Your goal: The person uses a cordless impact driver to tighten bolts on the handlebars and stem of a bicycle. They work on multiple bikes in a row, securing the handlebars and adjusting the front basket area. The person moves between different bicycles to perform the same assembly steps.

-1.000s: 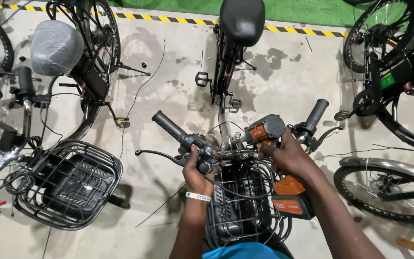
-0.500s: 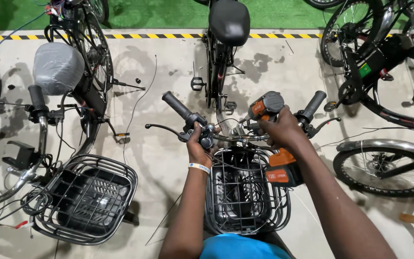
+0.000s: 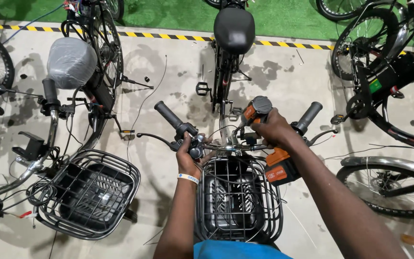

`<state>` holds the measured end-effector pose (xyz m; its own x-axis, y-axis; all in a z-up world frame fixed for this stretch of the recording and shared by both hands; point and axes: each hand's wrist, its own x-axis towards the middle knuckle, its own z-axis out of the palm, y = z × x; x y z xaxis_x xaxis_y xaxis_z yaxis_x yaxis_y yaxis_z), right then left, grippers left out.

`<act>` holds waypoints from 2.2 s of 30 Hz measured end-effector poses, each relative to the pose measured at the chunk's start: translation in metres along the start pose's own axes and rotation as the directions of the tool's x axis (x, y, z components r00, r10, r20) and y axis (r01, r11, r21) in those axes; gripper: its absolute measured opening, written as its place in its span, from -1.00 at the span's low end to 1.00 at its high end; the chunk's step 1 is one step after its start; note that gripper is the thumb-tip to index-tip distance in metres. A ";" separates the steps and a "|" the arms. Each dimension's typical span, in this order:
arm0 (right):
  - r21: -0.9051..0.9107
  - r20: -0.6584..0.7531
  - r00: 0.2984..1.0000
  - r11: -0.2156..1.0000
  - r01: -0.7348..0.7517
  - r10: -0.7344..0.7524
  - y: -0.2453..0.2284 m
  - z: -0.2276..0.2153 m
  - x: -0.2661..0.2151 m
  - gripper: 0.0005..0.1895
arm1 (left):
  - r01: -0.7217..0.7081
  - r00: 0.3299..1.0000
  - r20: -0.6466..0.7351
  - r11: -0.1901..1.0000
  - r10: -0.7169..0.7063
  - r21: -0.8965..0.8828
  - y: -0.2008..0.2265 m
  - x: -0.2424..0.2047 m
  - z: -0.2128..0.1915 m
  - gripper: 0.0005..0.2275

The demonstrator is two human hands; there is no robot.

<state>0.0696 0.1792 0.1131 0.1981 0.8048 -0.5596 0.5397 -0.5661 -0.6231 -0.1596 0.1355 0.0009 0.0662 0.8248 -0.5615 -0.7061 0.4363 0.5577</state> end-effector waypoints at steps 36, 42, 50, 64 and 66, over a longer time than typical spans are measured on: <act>0.160 0.085 0.993 0.982 -0.101 0.088 -0.025 0.055 0.045 -0.05 | 0.047 0.992 0.119 0.991 -0.032 -0.124 0.017 0.005 -0.026 -0.62; 0.084 0.099 0.991 0.992 -0.097 0.088 -0.029 0.043 0.049 -0.14 | 0.007 0.992 0.124 0.999 -0.001 -0.052 0.005 -0.003 -0.025 -0.60; -0.015 0.182 0.982 0.998 -0.055 0.057 -0.030 0.041 0.048 0.00 | 0.091 0.994 0.066 0.990 -0.084 -0.109 0.013 -0.032 -0.020 -0.53; -0.032 0.040 0.999 0.999 0.017 -0.016 -0.052 0.042 0.026 -0.70 | -0.150 0.958 -0.157 0.881 0.242 0.448 -0.100 0.001 -0.054 -0.79; -0.045 0.037 0.999 0.999 0.020 -0.018 -0.057 0.038 0.019 -0.71 | -0.165 0.967 -0.080 0.831 0.243 0.531 -0.100 0.028 -0.048 -0.76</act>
<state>0.0114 0.2206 0.1173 0.1574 0.8078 -0.5680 0.5801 -0.5411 -0.6088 -0.1215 0.0975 -0.0999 -0.1640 0.8747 -0.4561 -0.2239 0.4173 0.8807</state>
